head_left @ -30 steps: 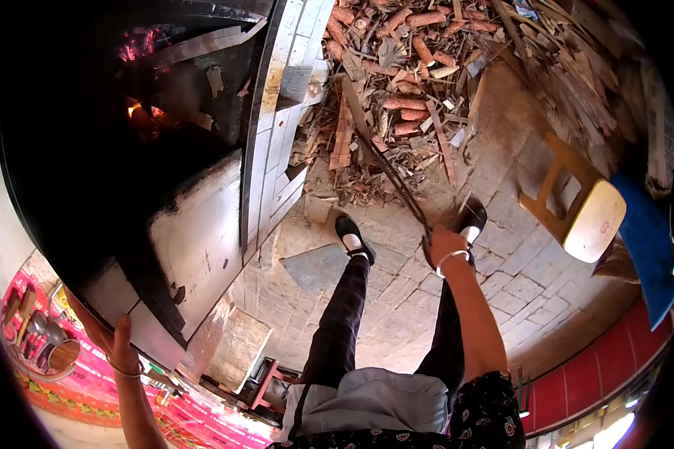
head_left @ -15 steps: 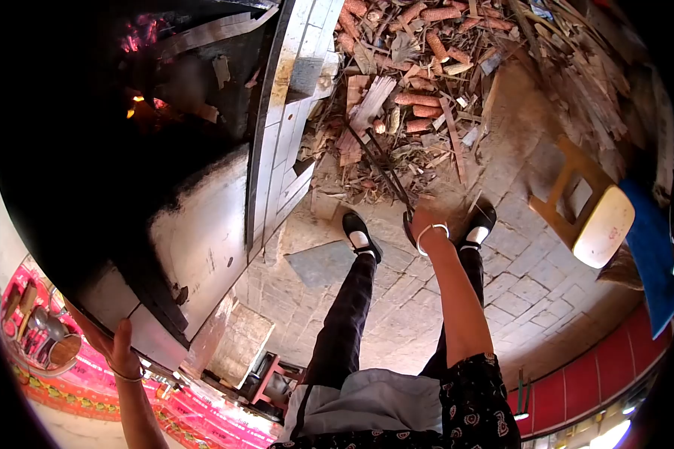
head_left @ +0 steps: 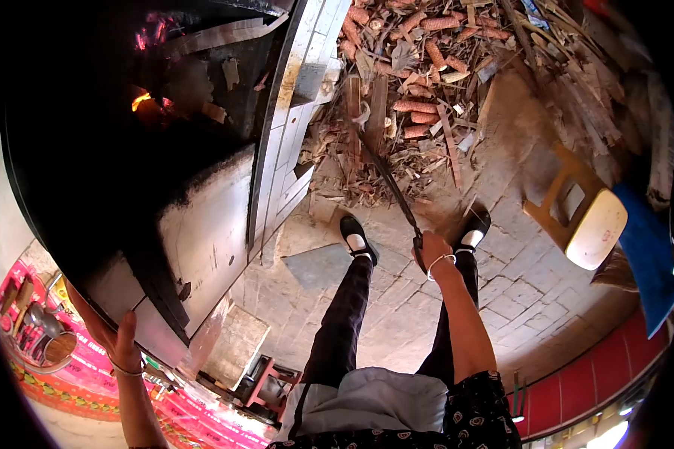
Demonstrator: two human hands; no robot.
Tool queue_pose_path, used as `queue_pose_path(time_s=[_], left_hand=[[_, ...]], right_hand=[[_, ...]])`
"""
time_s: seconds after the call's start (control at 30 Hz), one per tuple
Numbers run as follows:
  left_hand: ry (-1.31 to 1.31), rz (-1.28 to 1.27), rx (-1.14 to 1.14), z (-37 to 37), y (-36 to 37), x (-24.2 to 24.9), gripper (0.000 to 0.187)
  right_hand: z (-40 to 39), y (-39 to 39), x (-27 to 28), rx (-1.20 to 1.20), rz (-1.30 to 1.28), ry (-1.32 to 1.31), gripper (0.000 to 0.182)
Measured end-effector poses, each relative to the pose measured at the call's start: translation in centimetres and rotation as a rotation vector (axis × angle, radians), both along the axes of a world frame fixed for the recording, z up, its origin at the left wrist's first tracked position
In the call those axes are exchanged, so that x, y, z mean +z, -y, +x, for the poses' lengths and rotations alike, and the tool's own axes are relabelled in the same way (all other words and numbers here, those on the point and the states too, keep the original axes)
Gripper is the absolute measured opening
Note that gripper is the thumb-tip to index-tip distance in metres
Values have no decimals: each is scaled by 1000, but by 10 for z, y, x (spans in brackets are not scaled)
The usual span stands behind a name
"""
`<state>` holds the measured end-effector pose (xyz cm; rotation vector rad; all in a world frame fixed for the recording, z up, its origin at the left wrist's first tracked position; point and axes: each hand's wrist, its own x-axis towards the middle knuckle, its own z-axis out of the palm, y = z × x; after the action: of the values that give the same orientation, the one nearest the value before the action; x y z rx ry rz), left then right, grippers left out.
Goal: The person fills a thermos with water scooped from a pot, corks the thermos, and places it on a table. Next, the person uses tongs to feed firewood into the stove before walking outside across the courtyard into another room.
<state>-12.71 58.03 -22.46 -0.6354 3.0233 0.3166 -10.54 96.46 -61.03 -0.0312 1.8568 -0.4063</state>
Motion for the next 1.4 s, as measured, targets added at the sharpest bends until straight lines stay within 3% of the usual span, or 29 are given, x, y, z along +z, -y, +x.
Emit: queue_pose_path(time_s=[0.17,0.43,0.73,0.83,1.07,1.2,1.4], left_hand=[[-13,-31,-88,-11,-9,-3,90],[-18,9,-29,-9,-10,-4,91],[-14,-38,-108,-8,-2,-2,89],[-19,-7,-114,-13,-8,-4,89],[1,-100,-198,-22,-10,0,85],[24,-127,-187,-18,-7,2,85],[8,-109,-188,-18,-8,0,84]], right_hand=[[-7,11,-7,49,57,-9,33],[-29,30,-17,232,25,-86,30],[-3,-10,-24,175,-136,-189,26],[16,-35,4,99,-120,-175,31],[-5,-89,140,55,-320,-214,28],[-36,-109,186,137,-342,-100,27],[-104,-100,221,381,-463,-204,25]])
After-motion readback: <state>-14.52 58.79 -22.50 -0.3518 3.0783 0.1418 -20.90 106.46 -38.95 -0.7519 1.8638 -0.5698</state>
